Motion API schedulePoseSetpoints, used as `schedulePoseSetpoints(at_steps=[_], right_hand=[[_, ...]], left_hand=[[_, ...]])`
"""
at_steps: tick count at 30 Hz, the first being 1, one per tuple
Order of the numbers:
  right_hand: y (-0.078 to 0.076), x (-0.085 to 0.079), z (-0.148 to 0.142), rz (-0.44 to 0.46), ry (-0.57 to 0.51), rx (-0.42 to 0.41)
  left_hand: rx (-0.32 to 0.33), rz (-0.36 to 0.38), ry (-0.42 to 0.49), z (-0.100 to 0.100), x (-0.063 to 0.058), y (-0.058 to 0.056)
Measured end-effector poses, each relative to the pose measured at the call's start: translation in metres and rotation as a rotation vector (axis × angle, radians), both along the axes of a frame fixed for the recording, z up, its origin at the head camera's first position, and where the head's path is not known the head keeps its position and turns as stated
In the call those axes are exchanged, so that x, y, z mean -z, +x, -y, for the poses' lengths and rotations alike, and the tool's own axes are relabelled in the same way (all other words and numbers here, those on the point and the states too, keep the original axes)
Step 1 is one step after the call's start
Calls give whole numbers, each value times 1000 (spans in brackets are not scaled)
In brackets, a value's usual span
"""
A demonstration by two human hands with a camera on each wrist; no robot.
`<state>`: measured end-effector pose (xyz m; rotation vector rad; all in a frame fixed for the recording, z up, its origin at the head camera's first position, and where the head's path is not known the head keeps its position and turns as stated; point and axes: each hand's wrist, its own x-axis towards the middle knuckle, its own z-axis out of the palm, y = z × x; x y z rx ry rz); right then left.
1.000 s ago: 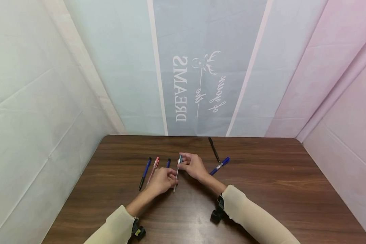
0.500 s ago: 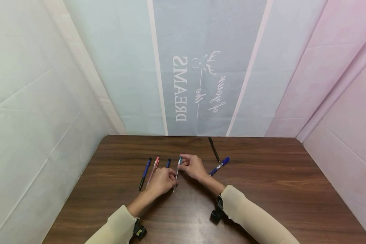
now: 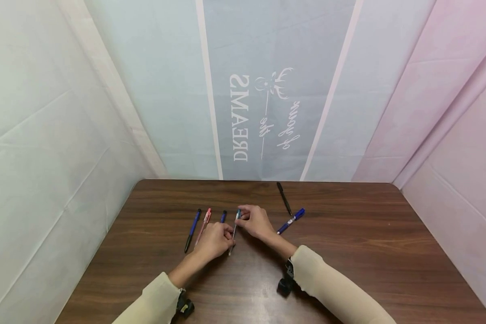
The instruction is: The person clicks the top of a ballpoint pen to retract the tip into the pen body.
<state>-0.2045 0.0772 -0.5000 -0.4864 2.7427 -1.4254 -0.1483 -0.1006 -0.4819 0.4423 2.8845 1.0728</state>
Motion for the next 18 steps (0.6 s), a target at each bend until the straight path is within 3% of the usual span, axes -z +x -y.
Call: schedulePoseSetpoints(at_steps=[6,18], right_hand=[[0,-1,1,-14,33,3],[-2,-1,3,-28,77,-7]], left_hand=[[-12,16,4,0,0,0],[-2,-48,-18,1,0,2]])
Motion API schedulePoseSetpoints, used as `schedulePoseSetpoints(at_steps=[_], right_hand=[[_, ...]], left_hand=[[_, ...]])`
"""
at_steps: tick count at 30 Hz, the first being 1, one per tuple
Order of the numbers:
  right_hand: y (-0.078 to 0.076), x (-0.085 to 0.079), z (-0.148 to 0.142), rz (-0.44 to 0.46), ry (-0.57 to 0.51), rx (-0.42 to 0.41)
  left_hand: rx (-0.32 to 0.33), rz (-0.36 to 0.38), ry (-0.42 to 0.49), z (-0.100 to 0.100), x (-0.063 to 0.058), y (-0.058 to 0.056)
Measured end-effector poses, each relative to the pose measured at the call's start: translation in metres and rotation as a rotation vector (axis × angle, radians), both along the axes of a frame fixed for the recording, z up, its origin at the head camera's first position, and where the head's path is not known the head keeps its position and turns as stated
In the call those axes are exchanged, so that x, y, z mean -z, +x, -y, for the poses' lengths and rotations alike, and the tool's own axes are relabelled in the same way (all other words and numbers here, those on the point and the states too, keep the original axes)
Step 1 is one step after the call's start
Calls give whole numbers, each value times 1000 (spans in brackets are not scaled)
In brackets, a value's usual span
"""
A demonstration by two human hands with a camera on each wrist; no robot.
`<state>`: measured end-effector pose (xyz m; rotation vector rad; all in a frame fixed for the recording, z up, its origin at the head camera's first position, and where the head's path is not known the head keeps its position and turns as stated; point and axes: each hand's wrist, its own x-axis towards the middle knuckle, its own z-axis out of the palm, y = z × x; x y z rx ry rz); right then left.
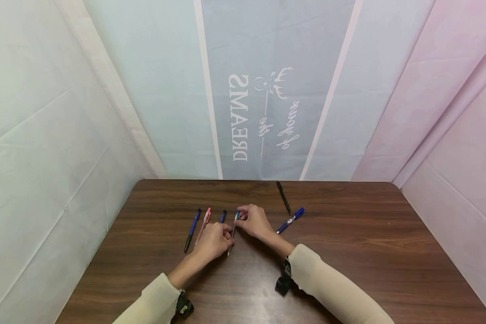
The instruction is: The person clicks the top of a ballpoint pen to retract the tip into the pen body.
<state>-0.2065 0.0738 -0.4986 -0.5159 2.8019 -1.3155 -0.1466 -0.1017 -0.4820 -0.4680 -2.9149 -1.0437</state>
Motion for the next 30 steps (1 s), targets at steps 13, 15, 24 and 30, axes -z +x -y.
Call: schedulePoseSetpoints(at_steps=[13,15,24,30], right_hand=[[-2,2,0,-11,-8,12],[-1,1,0,-1,-8,11],[5,-2,-7,-1,-22,-12],[8,-5,-15,15,-56,-12]], left_hand=[[-1,-8,-19,0,0,0],[2,-13,-21,0,-1,0],[-4,-68,-9,0,1,-1],[3,-94,-14,-3,0,-4]])
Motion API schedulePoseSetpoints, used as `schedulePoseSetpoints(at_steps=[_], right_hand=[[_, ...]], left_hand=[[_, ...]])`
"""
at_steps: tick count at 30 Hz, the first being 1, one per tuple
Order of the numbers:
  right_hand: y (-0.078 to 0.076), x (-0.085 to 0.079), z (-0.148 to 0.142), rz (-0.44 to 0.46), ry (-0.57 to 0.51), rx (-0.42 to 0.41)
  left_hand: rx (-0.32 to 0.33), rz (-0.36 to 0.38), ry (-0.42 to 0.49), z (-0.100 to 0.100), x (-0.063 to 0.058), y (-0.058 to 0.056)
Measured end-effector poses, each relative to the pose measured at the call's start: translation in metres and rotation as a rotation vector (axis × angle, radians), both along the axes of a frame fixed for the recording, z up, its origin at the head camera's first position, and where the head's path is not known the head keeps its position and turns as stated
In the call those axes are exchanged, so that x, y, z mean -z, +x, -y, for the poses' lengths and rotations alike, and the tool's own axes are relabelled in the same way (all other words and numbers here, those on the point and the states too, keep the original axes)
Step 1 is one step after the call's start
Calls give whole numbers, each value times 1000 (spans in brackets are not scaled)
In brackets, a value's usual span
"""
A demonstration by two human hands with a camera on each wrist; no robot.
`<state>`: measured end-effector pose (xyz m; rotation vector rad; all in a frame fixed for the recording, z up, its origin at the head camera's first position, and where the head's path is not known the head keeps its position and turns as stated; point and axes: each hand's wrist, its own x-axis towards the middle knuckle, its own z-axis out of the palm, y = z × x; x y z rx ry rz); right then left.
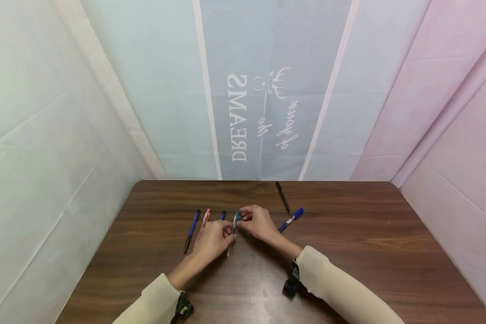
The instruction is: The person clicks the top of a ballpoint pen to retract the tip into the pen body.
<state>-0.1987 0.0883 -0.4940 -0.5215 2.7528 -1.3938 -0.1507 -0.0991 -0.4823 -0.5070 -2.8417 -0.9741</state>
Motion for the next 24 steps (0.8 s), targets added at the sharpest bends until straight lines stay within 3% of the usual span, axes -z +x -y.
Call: schedulePoseSetpoints(at_steps=[6,24], right_hand=[[2,-1,-9,-23,-5,14],[14,-9,-36,-48,7,27]], left_hand=[[6,16,37,-4,-6,-4],[27,4,40,-16,-13,-8]])
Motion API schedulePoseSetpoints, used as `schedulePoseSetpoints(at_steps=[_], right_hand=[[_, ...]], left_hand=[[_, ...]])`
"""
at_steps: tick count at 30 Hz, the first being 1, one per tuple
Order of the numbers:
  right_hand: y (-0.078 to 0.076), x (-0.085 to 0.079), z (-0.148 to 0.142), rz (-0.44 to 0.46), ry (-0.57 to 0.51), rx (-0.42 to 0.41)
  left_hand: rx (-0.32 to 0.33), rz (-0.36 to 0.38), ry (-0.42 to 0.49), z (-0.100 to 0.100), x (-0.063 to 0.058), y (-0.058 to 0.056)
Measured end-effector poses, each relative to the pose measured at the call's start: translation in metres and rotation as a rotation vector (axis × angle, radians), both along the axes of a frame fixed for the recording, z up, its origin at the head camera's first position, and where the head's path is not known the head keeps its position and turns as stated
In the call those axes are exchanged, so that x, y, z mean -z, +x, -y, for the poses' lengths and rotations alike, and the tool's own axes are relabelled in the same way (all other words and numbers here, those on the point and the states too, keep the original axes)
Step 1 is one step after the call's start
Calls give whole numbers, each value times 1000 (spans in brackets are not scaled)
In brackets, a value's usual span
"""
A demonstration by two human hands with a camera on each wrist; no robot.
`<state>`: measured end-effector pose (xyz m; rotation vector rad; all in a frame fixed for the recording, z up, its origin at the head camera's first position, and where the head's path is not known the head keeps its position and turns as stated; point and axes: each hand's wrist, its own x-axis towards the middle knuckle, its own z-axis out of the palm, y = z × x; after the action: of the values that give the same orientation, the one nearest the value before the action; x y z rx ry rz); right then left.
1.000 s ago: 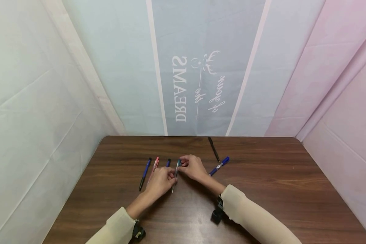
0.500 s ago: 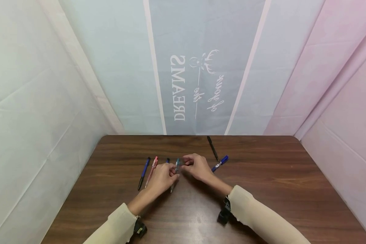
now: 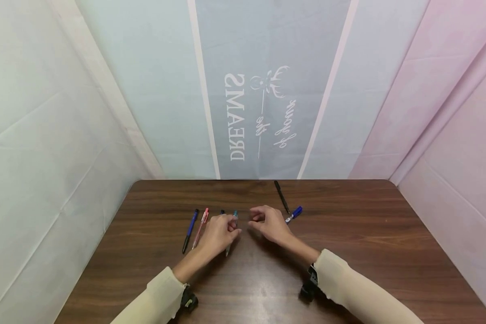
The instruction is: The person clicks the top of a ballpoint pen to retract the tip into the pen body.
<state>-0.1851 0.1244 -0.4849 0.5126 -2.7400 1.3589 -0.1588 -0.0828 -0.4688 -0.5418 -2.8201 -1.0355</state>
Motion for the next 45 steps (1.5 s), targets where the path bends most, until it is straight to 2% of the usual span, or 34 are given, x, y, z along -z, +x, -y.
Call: schedulePoseSetpoints(at_steps=[11,19,31,45], right_hand=[[6,-8,-19,2,9,-3],[9,-5,-35,-24,21,-38],[17,-4,-60,-72,59,-64],[26,1,-88,-109,90,-76]], left_hand=[[13,-3,-36,-7,-1,-4],[25,-8,-26,-15,-3,-8],[77,-3,10,-30,-1,-11],[122,-3,-6,-49,-2,-16]])
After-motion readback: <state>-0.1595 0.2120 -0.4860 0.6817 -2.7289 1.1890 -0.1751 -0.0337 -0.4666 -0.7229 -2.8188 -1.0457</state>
